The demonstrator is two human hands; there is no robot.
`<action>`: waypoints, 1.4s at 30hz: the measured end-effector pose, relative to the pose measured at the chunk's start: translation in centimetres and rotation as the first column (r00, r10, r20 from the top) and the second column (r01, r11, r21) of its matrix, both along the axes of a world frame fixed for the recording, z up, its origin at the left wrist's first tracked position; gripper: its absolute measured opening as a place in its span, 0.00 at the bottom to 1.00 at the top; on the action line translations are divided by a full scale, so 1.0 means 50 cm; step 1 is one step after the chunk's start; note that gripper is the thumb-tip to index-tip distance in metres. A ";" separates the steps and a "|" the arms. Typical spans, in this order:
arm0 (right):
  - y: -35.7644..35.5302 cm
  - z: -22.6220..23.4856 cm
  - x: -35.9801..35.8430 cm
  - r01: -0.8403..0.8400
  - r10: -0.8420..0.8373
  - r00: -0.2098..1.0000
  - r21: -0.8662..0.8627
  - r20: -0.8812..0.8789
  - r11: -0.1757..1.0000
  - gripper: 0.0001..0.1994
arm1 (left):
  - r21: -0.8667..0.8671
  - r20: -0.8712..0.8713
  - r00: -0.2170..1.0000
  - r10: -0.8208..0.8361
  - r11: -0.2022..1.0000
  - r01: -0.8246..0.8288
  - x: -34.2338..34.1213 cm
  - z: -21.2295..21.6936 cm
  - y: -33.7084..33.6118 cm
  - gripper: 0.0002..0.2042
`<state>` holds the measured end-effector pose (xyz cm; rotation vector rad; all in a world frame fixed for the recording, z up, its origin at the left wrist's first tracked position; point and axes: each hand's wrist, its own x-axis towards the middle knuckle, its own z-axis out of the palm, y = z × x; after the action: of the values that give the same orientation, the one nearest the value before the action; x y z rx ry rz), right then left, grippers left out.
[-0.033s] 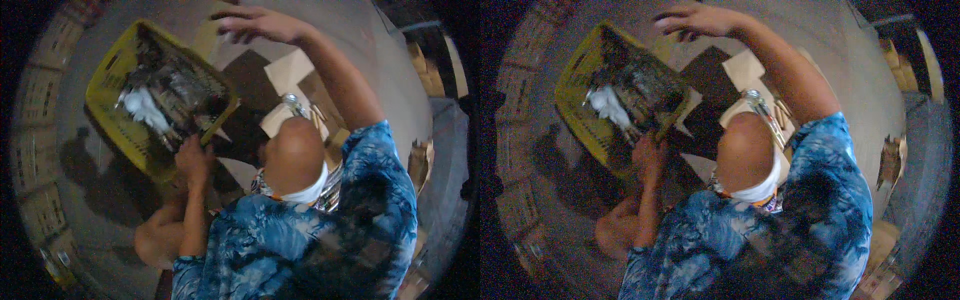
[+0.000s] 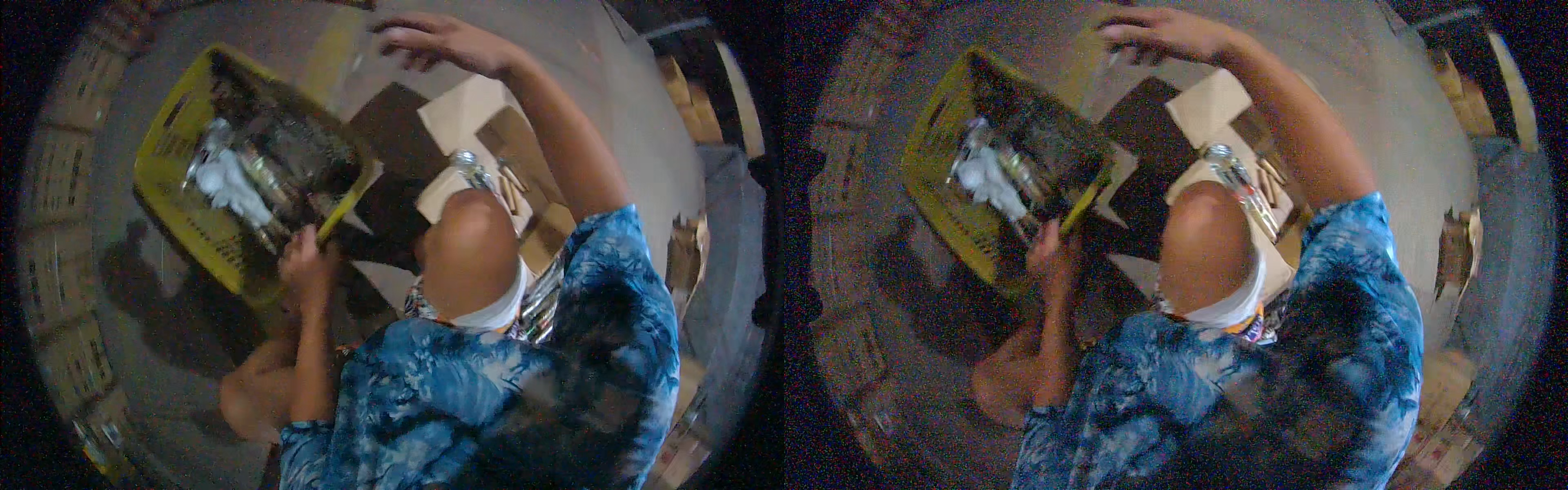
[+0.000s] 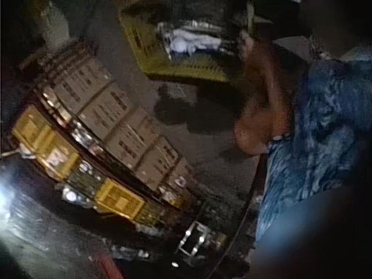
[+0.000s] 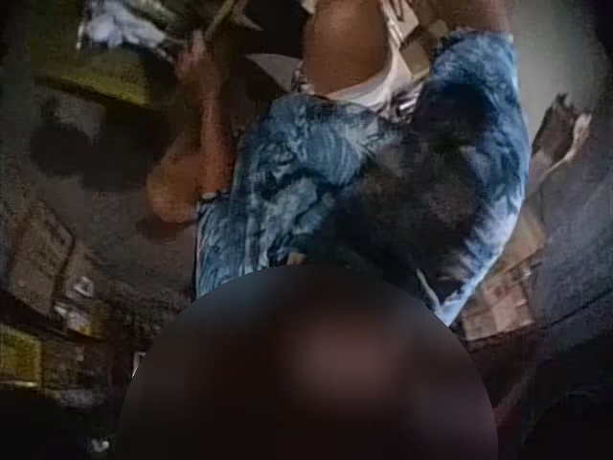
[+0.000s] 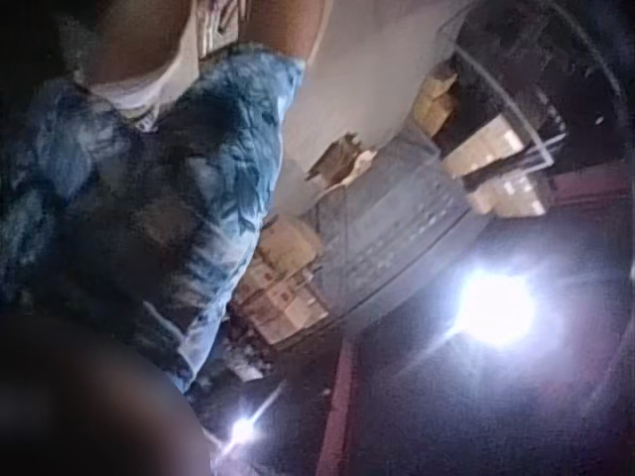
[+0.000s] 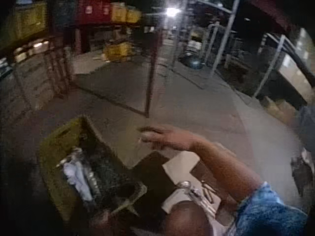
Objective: The person sits on the floor and sorts packaged kitchenware from a cardboard box into a yellow plastic basket. They use a red marker to label the basket and continue transferring items until the basket is full.
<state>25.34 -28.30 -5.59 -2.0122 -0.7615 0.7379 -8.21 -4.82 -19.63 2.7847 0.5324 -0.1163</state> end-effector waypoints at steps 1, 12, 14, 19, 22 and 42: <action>-0.104 -0.007 -0.002 0.035 -0.034 0.998 -0.018 0.047 0.999 0.29 | 0.035 -0.062 0.997 0.037 0.999 -0.035 -0.001 0.003 -0.006 0.21; -0.630 -0.612 -0.434 0.375 -0.615 0.788 -0.814 0.028 0.443 0.32 | 0.168 0.162 0.987 0.015 0.985 -0.043 0.022 -0.018 -0.026 0.21; -0.593 -0.646 -0.467 0.451 -0.591 0.789 -0.813 0.168 0.370 0.34 | 0.150 0.141 0.989 0.038 0.987 -0.059 0.023 -0.019 -0.025 0.22; -0.537 -0.661 -0.468 0.452 -0.529 0.803 -0.859 0.275 0.240 0.28 | 0.218 0.113 0.993 0.046 0.973 -0.070 0.022 -0.008 -0.031 0.23; -0.555 -0.642 -0.459 0.429 -0.496 0.838 -0.836 0.227 0.341 0.24 | 0.201 0.145 0.988 0.044 0.977 -0.073 0.022 -0.008 -0.039 0.24; -0.398 -0.066 -0.345 0.703 -0.701 0.710 -0.125 0.071 0.700 0.29 | 0.059 0.221 0.975 0.027 0.997 -0.041 0.046 -0.033 -0.041 0.16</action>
<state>8.06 -48.20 -8.88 -2.2074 0.1063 0.3128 -5.91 -6.88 -21.29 2.7997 0.5356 0.2182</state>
